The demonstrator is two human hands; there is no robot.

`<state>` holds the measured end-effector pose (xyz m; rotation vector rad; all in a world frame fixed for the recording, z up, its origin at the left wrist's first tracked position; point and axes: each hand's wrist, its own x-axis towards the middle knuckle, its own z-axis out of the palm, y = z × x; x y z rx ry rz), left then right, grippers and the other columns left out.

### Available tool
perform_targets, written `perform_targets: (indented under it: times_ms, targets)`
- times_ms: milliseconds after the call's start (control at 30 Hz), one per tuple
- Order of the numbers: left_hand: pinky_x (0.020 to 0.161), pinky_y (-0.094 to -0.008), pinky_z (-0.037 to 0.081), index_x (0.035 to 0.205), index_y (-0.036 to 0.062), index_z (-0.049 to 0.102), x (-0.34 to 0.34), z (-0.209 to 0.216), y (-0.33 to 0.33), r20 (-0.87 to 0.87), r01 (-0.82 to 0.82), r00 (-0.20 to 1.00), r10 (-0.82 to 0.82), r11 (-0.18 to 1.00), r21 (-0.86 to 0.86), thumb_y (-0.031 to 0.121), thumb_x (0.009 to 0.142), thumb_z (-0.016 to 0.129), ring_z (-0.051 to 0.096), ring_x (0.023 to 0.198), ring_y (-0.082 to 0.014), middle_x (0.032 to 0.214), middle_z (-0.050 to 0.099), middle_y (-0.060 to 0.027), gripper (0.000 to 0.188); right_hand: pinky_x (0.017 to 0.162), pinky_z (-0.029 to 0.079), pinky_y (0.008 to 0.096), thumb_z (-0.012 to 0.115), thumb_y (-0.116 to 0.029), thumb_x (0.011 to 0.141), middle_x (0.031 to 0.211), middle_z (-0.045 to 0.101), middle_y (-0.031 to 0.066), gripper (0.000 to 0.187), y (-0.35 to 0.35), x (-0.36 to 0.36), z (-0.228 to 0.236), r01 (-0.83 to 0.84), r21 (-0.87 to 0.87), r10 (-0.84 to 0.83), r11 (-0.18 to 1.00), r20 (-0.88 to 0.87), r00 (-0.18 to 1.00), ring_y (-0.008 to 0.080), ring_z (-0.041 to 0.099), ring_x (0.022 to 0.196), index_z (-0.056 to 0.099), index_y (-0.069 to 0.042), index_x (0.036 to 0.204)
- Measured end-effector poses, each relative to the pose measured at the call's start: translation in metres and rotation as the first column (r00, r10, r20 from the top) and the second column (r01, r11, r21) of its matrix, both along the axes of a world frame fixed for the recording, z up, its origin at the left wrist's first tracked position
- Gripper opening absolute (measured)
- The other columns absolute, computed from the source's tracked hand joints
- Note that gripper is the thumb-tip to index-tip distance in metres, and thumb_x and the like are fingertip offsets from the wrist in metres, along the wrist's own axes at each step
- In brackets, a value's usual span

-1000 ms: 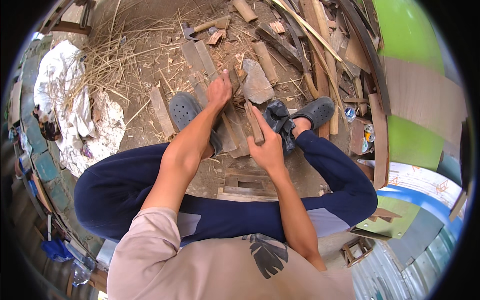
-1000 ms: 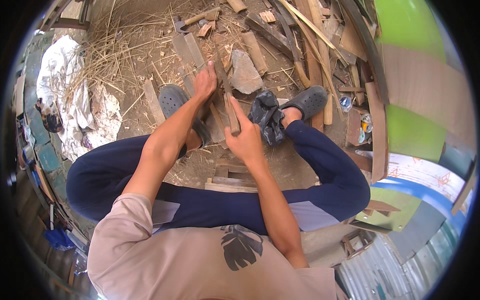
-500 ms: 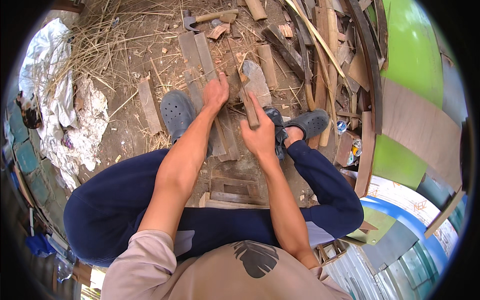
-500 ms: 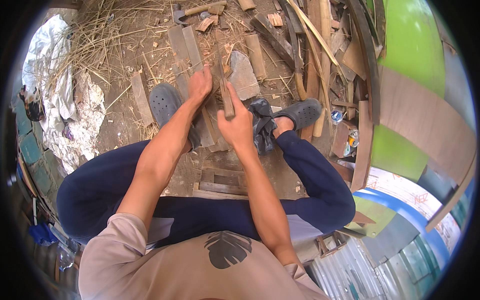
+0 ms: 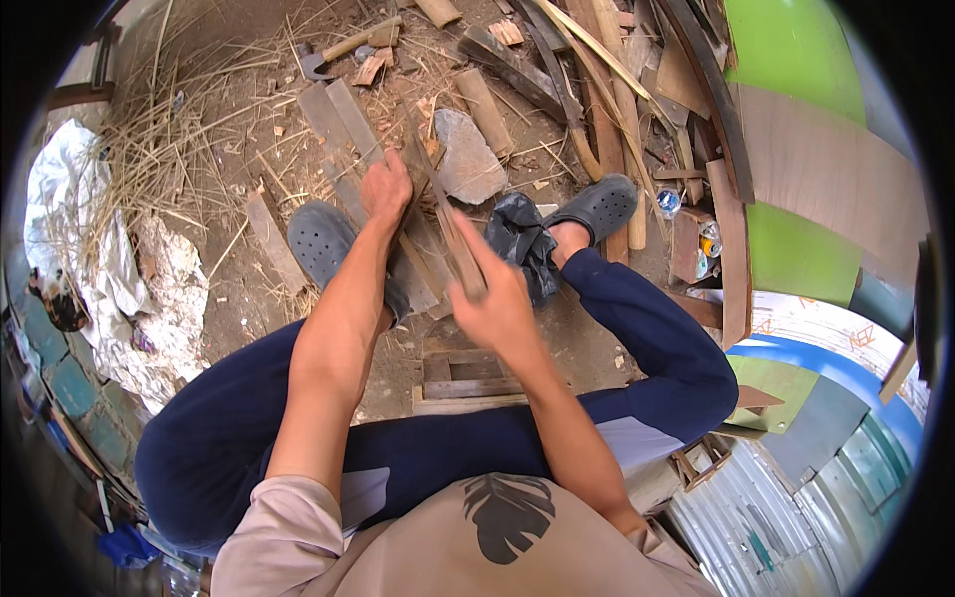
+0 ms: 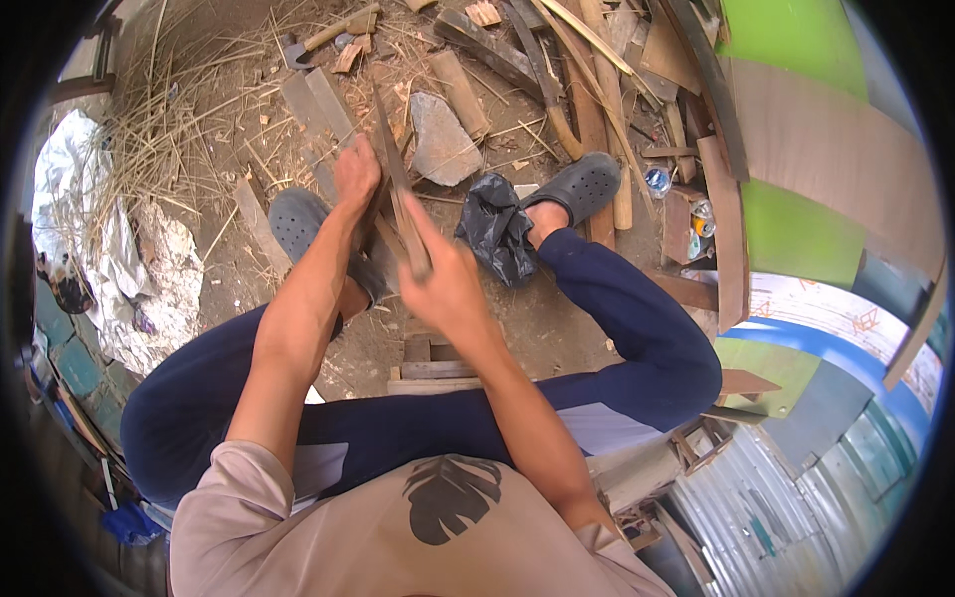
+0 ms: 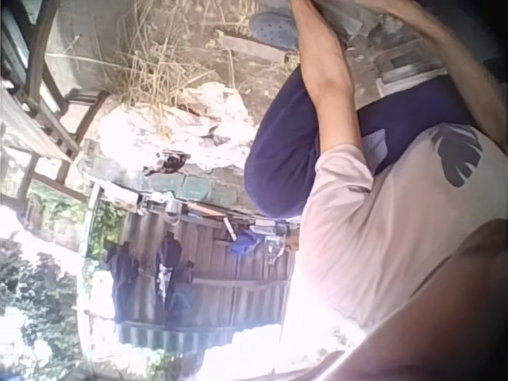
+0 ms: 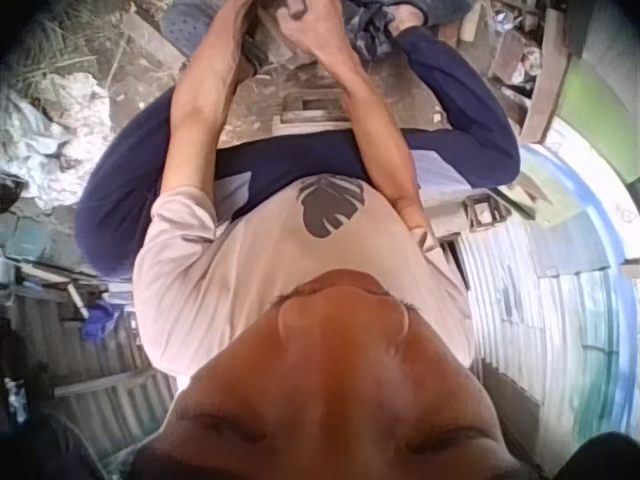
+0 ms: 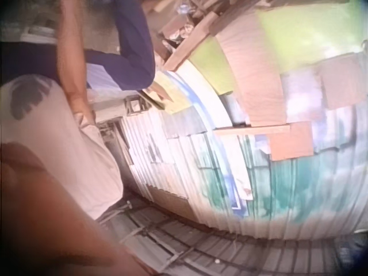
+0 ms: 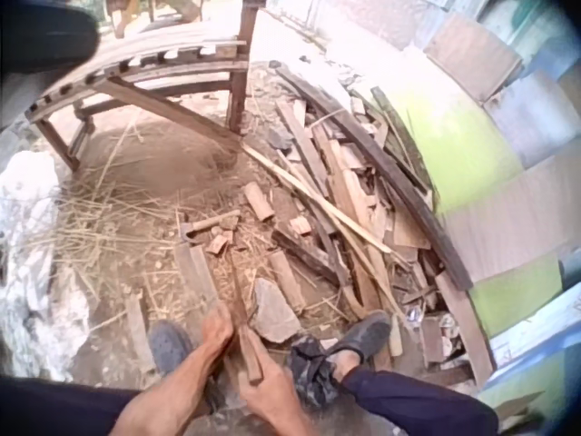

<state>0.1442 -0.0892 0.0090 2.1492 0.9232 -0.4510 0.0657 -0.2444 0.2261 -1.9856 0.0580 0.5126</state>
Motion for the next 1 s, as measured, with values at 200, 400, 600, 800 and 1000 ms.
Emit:
perform_targets:
  times_ms: [200, 400, 600, 800, 1000]
  targets:
    - [0.095, -0.0533, 0.045, 0.102, -0.0069, 0.071, 0.002, 0.019, 0.002, -0.013, -0.021, 1.0, 0.022, 0.997, 0.076, 0.049, 0.098, 0.03, 0.062, 0.104, -0.0498, 0.105, 0.066, -0.0331, 0.07, 0.088, 0.053, 0.0326, 0.056, 0.002, 0.076, 0.123, 0.064, 0.0276, 0.071, -0.032, -0.041, 0.054, -0.044, 0.023, 0.045, 0.999, -0.058, 0.997, 0.0358, 0.068, 0.108, 0.046, -0.004, 0.146]
    - [0.094, -0.0534, 0.046, 0.103, -0.0061, 0.071, -0.002, -0.002, -0.001, -0.039, 0.045, 0.998, -0.044, 0.999, 0.027, 0.05, 0.098, 0.029, 0.063, 0.104, -0.0494, 0.105, 0.066, -0.033, 0.071, 0.072, 0.054, 0.0385, 0.061, -0.009, 0.079, 0.099, 0.067, 0.0308, 0.068, 0.014, 0.044, -0.039, -0.032, -0.075, 0.024, 0.997, -0.105, 0.994, 0.0379, 0.069, 0.078, 0.047, -0.01, 0.145]
    - [0.094, -0.0516, 0.046, 0.102, -0.009, 0.07, 0.0, 0.014, -0.003, -0.032, -0.022, 0.999, 0.025, 0.995, 0.094, 0.05, 0.098, 0.03, 0.063, 0.104, -0.0491, 0.104, 0.066, -0.0346, 0.071, 0.079, 0.057, 0.0372, 0.058, -0.001, 0.076, 0.117, 0.067, 0.0242, 0.074, -0.049, -0.072, 0.051, 0.006, 0.008, -0.006, 1.0, 0.068, 0.998, 0.0376, 0.07, 0.095, 0.045, -0.012, 0.148]
    - [0.094, -0.0525, 0.045, 0.102, -0.0091, 0.07, -0.002, -0.001, -0.005, -0.011, 0.031, 0.999, -0.031, 1.0, 0.0, 0.049, 0.098, 0.029, 0.062, 0.104, -0.05, 0.104, 0.066, -0.0347, 0.071, 0.073, 0.053, 0.0364, 0.061, -0.009, 0.079, 0.111, 0.064, 0.0323, 0.067, 0.014, 0.059, -0.055, -0.008, -0.085, -0.008, 0.996, -0.186, 0.982, 0.0342, 0.072, 0.078, 0.049, -0.013, 0.144]
    - [0.095, -0.053, 0.045, 0.101, -0.0088, 0.07, -0.005, 0.008, 0.003, -0.006, -0.023, 1.0, 0.023, 0.997, 0.08, 0.049, 0.098, 0.03, 0.062, 0.104, -0.0499, 0.103, 0.066, -0.0352, 0.07, 0.078, 0.056, 0.0388, 0.061, -0.002, 0.075, 0.114, 0.068, 0.0252, 0.075, -0.052, -0.069, 0.022, -0.003, 0.023, 0.001, 1.0, 0.082, 0.997, 0.0401, 0.071, 0.088, 0.045, -0.011, 0.148]
